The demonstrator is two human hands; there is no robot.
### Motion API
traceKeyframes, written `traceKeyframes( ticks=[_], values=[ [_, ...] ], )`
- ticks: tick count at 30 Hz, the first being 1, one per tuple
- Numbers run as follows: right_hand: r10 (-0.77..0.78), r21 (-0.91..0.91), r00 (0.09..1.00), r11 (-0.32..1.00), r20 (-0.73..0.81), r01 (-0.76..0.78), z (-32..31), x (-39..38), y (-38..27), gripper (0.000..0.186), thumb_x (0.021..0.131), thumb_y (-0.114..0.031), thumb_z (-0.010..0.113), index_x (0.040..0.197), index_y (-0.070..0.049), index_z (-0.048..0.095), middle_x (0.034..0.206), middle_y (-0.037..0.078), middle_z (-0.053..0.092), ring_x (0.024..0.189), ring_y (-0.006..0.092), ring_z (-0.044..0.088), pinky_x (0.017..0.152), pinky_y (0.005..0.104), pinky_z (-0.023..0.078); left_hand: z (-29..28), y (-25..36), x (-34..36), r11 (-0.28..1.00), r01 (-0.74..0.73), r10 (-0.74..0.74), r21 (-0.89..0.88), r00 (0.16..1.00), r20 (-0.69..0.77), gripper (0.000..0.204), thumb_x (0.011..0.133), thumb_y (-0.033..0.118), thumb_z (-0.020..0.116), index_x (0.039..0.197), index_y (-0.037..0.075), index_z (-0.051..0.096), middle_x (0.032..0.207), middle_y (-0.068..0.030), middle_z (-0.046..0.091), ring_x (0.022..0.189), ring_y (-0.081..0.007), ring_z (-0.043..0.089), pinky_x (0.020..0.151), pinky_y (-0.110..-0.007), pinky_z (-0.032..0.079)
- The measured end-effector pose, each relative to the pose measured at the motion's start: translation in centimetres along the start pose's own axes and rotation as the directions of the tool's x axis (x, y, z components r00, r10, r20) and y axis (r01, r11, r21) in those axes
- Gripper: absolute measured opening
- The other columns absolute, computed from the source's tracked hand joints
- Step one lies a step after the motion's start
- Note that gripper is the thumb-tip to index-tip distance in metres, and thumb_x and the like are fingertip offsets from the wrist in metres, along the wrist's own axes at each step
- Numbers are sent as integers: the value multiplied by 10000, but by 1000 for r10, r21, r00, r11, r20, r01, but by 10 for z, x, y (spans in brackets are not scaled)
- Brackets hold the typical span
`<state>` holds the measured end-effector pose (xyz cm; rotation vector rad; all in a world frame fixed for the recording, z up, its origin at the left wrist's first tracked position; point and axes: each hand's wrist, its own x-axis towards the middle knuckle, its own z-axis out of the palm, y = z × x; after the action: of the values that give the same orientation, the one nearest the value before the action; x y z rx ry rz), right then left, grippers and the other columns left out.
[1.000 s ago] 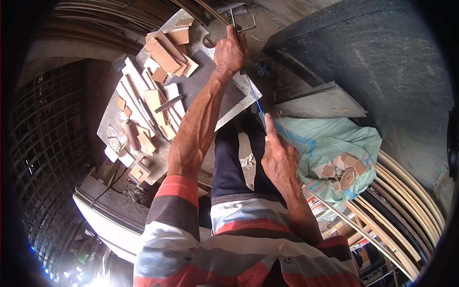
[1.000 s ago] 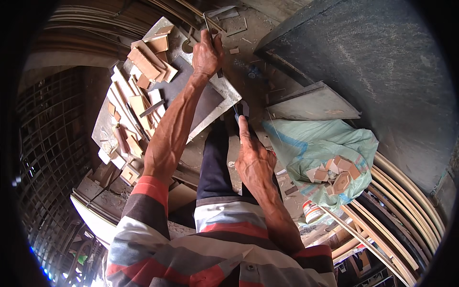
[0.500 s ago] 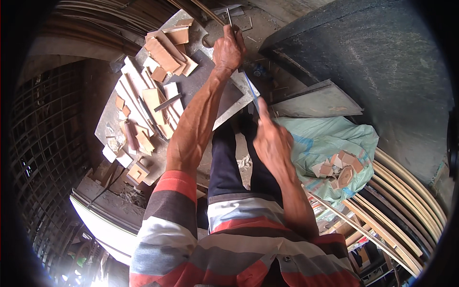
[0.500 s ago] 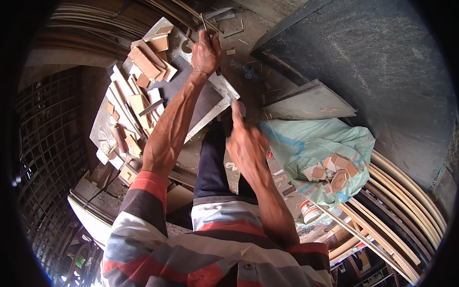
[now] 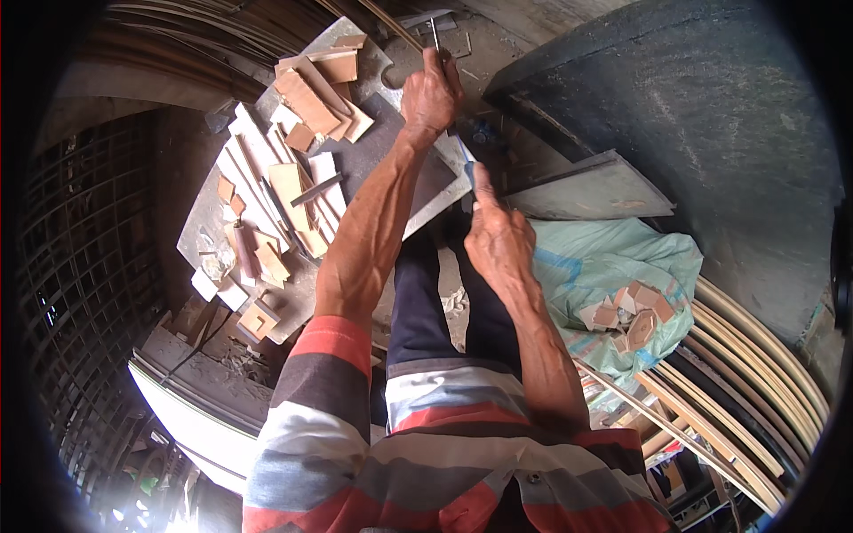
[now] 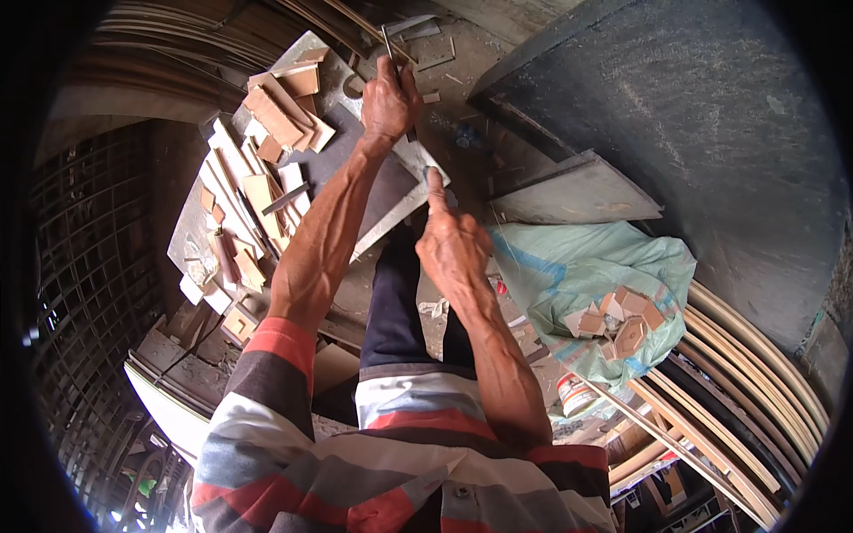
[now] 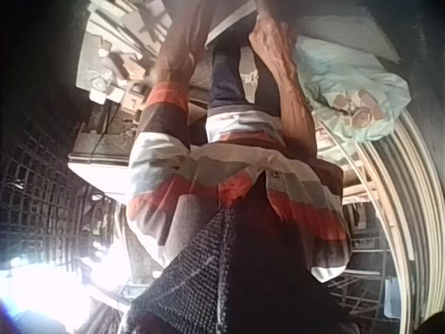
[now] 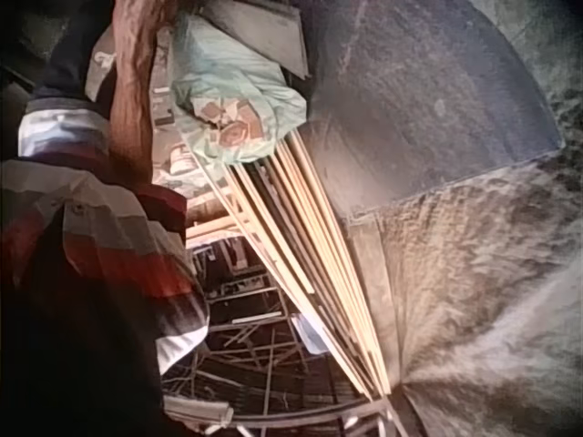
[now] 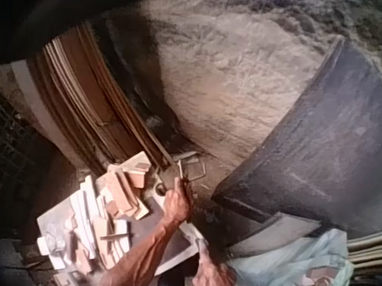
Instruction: The person uses a hand saw to cut small wooden pieces on a workbench. They repeatedly position the wood, saw through it, and then inspect the cut pieces, occasionally sanding them with a sanding block.
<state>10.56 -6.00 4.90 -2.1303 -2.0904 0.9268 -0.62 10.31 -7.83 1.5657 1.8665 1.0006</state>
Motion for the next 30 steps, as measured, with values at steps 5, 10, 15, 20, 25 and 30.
traceKeyframes(
  ticks=[5, 10, 15, 20, 25, 30],
  values=[
    [4, 125, 999, 992, -47, 2, -10, -24, 9, 549, 865, -19, 540, 1396, -116, 441, 732, 244, 633, 653, 426, 624, 597, 496, 462, 0, 0, 0, 1000, 19, -19, 16, 1000, 6, 180, 928, 229, 526, 1027, 92, 466, 673, -276, 616, 656, -489, 608, 586, -579, 464],
    [28, 19, 1000, 999, 5, -28, 6, 9, -1, 561, 866, -17, 536, 1407, -124, 433, 807, 240, 659, 732, 426, 642, 658, 493, 486, 0, 0, 0, 1000, 13, -13, 2, 1000, 23, 182, 928, 234, 523, 1017, 89, 459, 667, -278, 614, 646, -493, 606, 582, -583, 465],
    [-8, 113, 998, 993, -57, 15, -4, -30, 9, 576, 861, -6, 535, 1413, -133, 431, 799, 242, 661, 703, 433, 639, 659, 525, 476, 1, -5, -1, 998, 19, -19, 68, 1000, 7, 181, 923, 222, 526, 1027, 88, 463, 649, -258, 615, 635, -480, 610, 583, -571, 469],
    [60, 36, 998, 998, 22, -61, 7, 14, -2, 559, 878, -37, 524, 1417, -121, 399, 741, 248, 639, 662, 463, 607, 637, 528, 470, 2, -2, -2, 996, 58, -62, 63, 997, 53, 185, 915, 197, 540, 1054, 91, 479, 652, -224, 628, 656, -453, 626, 608, -544, 476],
    [13, 98, 999, 995, -39, -9, -1, -20, 6, 582, 872, -39, 543, 1427, -131, 392, 706, 230, 635, 641, 436, 620, 610, 506, 470, 1, -5, 2, 999, 22, -23, 49, 999, 26, 184, 924, 220, 526, 1025, 79, 463, 648, -261, 613, 629, -479, 609, 580, -569, 471],
    [10, 2, 999, 1000, -47, -9, 21, 11, 6, 616, 873, -33, 543, 1452, -143, 363, 722, 204, 655, 641, 404, 637, 612, 502, 476, 4, -2, 1, 1000, -15, 15, 15, 1000, -1, 191, 930, 234, 519, 1014, 75, 454, 651, -275, 609, 616, -489, 602, 563, -579, 468]
  ],
)
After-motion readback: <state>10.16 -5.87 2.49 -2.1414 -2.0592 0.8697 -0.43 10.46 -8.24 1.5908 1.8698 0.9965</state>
